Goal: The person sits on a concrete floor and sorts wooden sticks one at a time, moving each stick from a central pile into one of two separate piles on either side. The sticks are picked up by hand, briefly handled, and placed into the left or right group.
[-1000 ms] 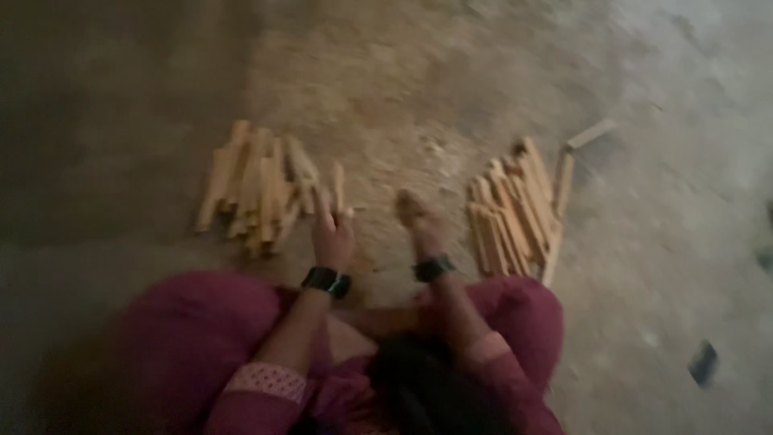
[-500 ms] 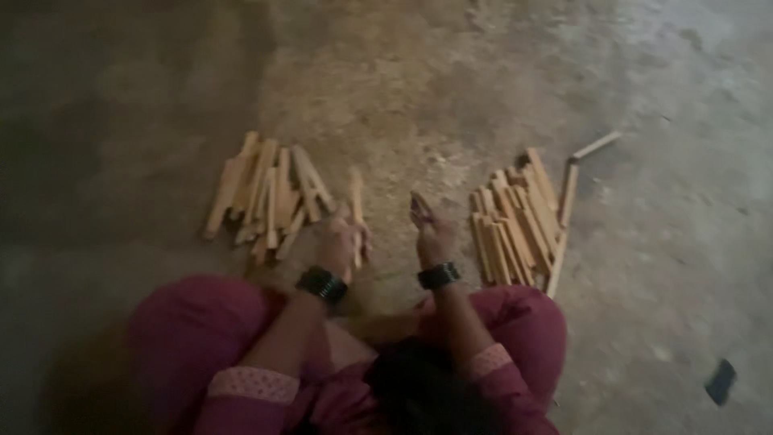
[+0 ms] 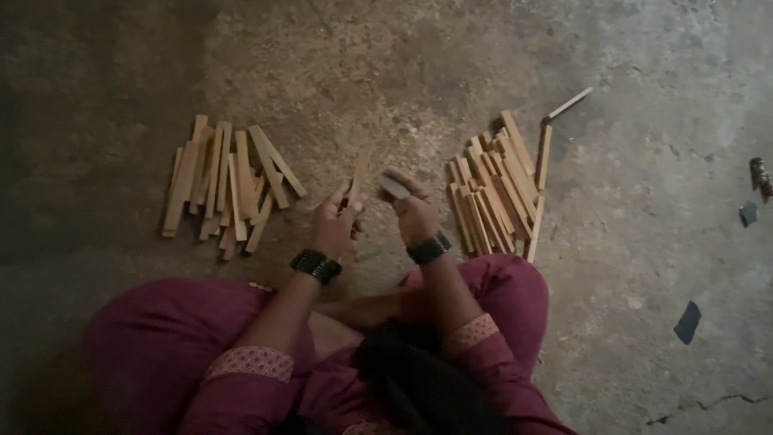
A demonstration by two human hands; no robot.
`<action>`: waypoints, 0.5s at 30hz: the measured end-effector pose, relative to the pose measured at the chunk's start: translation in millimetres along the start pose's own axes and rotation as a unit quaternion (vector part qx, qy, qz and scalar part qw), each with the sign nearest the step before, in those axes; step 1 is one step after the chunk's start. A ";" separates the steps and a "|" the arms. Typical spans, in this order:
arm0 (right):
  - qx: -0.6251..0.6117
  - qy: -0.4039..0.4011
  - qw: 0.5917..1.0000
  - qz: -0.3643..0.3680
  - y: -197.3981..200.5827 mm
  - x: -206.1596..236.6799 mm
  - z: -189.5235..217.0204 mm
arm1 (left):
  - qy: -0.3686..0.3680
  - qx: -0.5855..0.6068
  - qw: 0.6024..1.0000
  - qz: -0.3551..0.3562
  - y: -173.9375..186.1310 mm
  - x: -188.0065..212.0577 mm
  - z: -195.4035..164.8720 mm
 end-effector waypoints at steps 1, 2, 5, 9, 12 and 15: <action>-0.029 -0.005 0.999 0.015 -5.3 2.1 4.1 | 0.001 -0.011 1.000 -0.008 0.9 0.6 0.6; -0.057 -0.009 0.998 0.031 -11.2 4.0 7.8 | 0.000 -0.022 1.000 -0.016 2.5 0.4 1.3; -0.156 -0.012 0.981 0.113 -33.1 11.3 17.2 | 0.019 -0.006 1.000 0.006 3.9 -0.9 7.9; 0.240 -0.026 0.970 0.010 -37.2 14.6 11.9 | 0.056 0.074 0.995 0.022 3.7 -1.6 20.7; 0.426 -0.038 0.902 0.050 -43.6 15.1 4.5 | 0.035 0.026 0.998 0.048 1.2 -3.3 23.9; 0.477 -0.009 0.879 0.003 -37.2 16.4 2.5 | 0.114 0.003 0.992 0.054 0.1 -4.3 34.0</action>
Point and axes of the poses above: each hand's wrist, its own x-axis away from the middle knuckle, its own y-axis out of the back of the hand, z = x × y, the point moved 5 cm from there along -x, towards the middle knuckle, and after that the axes turned 7 degrees about -x, right-handed, at the moved point
